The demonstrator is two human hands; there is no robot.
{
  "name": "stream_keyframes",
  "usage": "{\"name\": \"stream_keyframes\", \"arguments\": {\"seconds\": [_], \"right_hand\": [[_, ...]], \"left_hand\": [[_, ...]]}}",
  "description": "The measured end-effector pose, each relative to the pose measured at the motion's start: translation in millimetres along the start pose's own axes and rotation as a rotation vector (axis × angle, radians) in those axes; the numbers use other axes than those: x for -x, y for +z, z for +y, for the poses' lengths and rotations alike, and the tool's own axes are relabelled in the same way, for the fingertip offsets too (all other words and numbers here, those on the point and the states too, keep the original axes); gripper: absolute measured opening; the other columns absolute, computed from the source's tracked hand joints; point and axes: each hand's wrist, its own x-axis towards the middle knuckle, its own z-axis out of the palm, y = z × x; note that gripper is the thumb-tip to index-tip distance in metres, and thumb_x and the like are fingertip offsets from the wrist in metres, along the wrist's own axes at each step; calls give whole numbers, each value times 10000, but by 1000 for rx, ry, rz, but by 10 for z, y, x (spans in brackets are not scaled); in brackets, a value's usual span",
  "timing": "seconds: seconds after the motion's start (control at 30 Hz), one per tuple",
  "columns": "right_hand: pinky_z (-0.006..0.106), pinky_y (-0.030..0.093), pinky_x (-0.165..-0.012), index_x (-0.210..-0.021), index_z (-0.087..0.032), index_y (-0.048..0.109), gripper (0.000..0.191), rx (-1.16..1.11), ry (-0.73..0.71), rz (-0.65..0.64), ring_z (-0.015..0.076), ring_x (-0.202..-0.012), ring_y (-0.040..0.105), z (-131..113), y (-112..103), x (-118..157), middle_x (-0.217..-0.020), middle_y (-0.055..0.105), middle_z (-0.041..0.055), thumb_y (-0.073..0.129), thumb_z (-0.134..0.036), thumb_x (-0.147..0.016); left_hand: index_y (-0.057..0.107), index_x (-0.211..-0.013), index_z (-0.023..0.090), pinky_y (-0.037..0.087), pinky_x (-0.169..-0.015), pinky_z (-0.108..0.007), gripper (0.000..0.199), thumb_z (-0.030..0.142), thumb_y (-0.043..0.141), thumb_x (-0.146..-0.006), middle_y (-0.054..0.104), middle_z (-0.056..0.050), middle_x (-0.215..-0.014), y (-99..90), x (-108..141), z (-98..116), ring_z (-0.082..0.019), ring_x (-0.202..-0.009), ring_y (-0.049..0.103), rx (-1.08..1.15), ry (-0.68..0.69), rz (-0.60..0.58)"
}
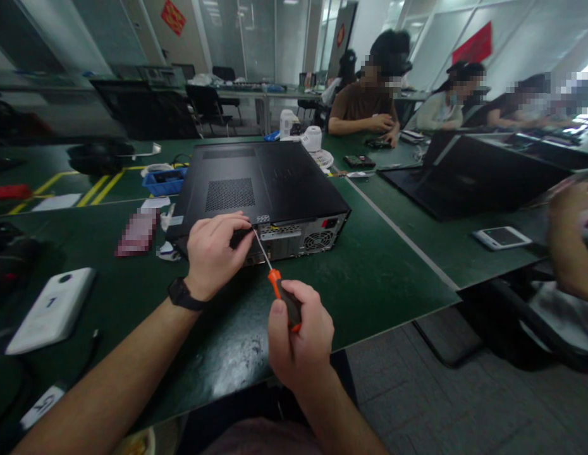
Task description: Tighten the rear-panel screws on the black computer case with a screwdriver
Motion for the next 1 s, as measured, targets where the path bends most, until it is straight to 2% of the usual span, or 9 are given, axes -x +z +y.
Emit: {"name": "stream_keyframes", "arguments": {"seconds": [0.13, 0.33, 0.43, 0.57, 0.77, 0.93, 1.0], "right_hand": [[310, 603, -641, -1159, -210, 579, 259, 36, -63, 49, 172, -737, 720, -21, 7, -15, -922, 708, 42, 571, -193, -901], [272, 578, -575, -1193, -220, 579, 224, 17, 17, 25, 145, -645, 703, 5, 16, 39, -834, 710, 6, 542, -219, -973], [282, 588, -597, -1210, -211, 568, 272, 5, -17, 16, 148, -681, 700, -15, 6, 22, -912, 706, 29, 559, -214, -939], [290, 597, -615, -1218, -205, 557, 315, 22, -83, 78, 160, -724, 712, -14, 13, 2, -975, 699, 54, 579, -190, -905], [284, 596, -637, -1202, -213, 577, 230, 10, -3, 20, 158, -722, 724, 23, 10, 28, -878, 713, 27, 534, -202, -976], [299, 612, -705, -1188, -198, 575, 265, -2, -103, 45, 166, -806, 719, 4, 5, 5, -964, 693, 53, 564, -190, -923], [293, 613, -715, -1187, -201, 580, 254, 11, -101, 56, 162, -809, 728, 25, 14, 19, -963, 705, 51, 564, -173, -935]], "left_hand": [[656, -993, 238, 508, -921, -421, 43, 218, 658, -956, 794, -59, -1088, -1, 0, -1, -236, -1097, 746, -2, -7, -14], [666, -993, 232, 502, -942, -416, 42, 211, 649, -961, 792, -52, -1087, 0, 2, -2, -229, -1100, 743, 10, 1, -6], [673, -984, 230, 496, -938, -417, 43, 208, 644, -961, 794, -51, -1091, 5, 3, 2, -230, -1104, 741, 22, -9, -6], [678, -989, 230, 495, -943, -419, 51, 206, 647, -956, 794, -50, -1090, 7, 3, 2, -229, -1104, 740, 28, -12, -10], [680, -980, 230, 498, -940, -421, 48, 206, 649, -954, 795, -58, -1096, 4, 1, -2, -236, -1105, 741, 20, -17, -12], [677, -972, 219, 499, -927, -404, 31, 211, 653, -954, 799, -58, -1078, 2, -6, 3, -231, -1090, 748, 3, -1, -6], [676, -972, 219, 498, -929, -403, 31, 209, 654, -954, 799, -56, -1081, 5, -5, -1, -229, -1090, 749, 4, 4, -1]]}}
